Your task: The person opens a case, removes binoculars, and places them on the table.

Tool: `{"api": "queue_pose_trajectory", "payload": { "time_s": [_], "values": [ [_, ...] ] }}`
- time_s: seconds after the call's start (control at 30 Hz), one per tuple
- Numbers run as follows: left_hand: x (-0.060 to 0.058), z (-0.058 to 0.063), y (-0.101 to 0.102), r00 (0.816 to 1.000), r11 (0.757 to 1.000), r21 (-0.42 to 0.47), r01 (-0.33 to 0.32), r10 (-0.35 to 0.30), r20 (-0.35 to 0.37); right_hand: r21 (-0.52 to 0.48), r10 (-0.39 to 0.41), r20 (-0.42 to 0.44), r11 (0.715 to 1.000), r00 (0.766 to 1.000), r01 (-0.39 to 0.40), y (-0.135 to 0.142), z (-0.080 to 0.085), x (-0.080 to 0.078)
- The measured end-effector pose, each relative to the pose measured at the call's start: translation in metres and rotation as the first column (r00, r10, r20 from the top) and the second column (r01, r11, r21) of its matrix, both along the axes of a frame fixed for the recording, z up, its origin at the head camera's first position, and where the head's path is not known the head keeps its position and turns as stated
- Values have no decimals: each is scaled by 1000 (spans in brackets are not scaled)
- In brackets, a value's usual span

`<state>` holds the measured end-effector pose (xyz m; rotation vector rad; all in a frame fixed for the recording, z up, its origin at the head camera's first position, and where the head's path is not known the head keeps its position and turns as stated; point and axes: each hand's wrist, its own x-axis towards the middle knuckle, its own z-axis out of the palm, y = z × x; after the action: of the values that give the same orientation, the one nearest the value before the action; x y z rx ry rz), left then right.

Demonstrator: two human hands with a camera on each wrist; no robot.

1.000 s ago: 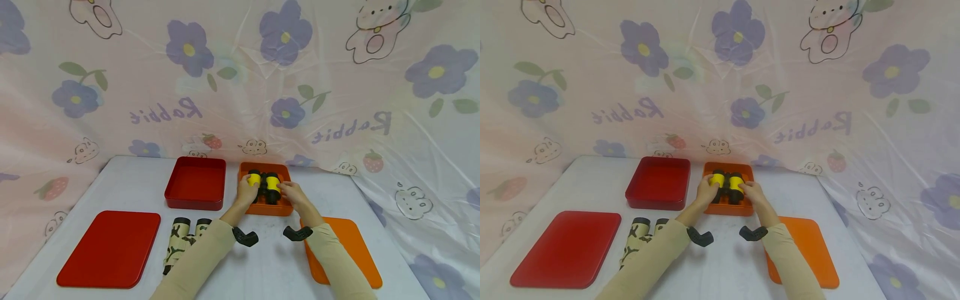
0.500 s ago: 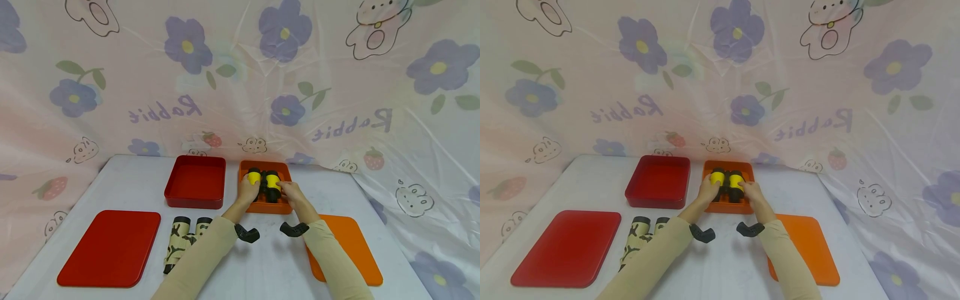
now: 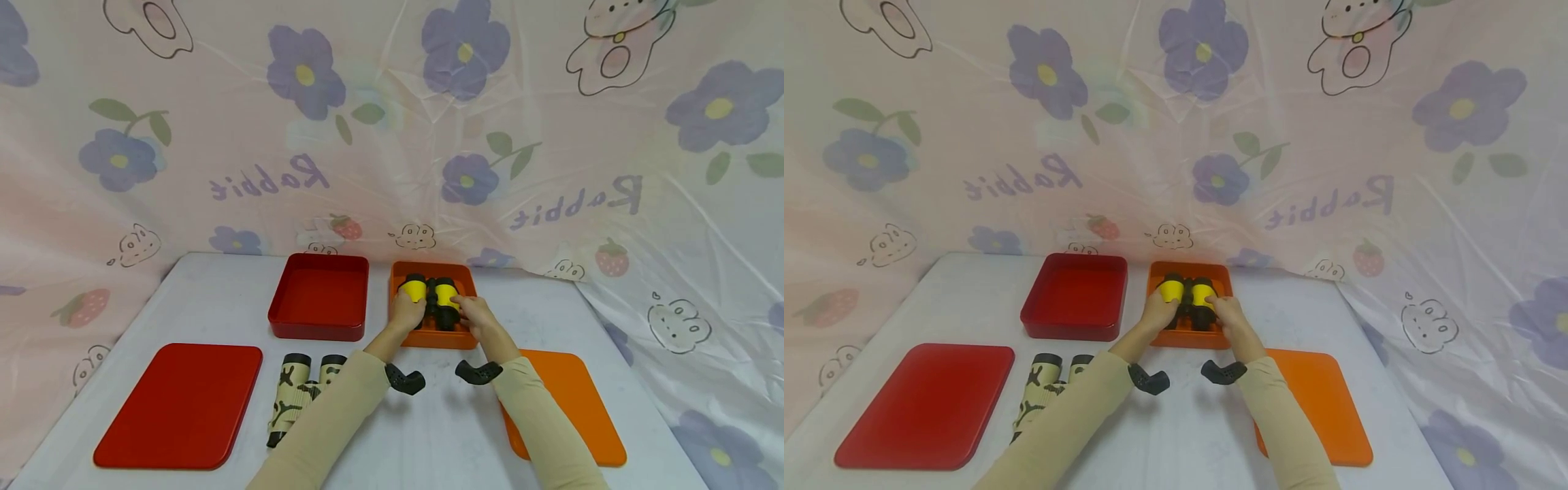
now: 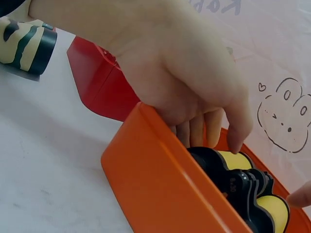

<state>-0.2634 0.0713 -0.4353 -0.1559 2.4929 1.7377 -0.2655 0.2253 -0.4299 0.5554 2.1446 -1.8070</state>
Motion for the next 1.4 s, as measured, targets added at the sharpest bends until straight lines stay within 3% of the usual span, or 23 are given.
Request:
{"api": "queue_pose_trajectory", "payload": {
  "time_s": [0.53, 0.77, 1.07, 1.4],
  "values": [
    [-4, 3, 8, 992, 998, 5, -69, 68, 105, 96, -51, -21, 994, 998, 53, -4, -4, -4],
    [-3, 4, 9, 992, 997, 10, -82, 80, 95, 115, -75, -46, 990, 996, 79, -6, -4, -3],
    [-3, 1, 10, 995, 997, -34, -74, 76, 69, 143, -59, -61, 987, 996, 67, -6, -5, -2],
    [0, 1, 11, 994, 996, -22, -84, 85, 74, 120, -43, -65, 992, 997, 50, -5, -7, -2]
  ]
}}
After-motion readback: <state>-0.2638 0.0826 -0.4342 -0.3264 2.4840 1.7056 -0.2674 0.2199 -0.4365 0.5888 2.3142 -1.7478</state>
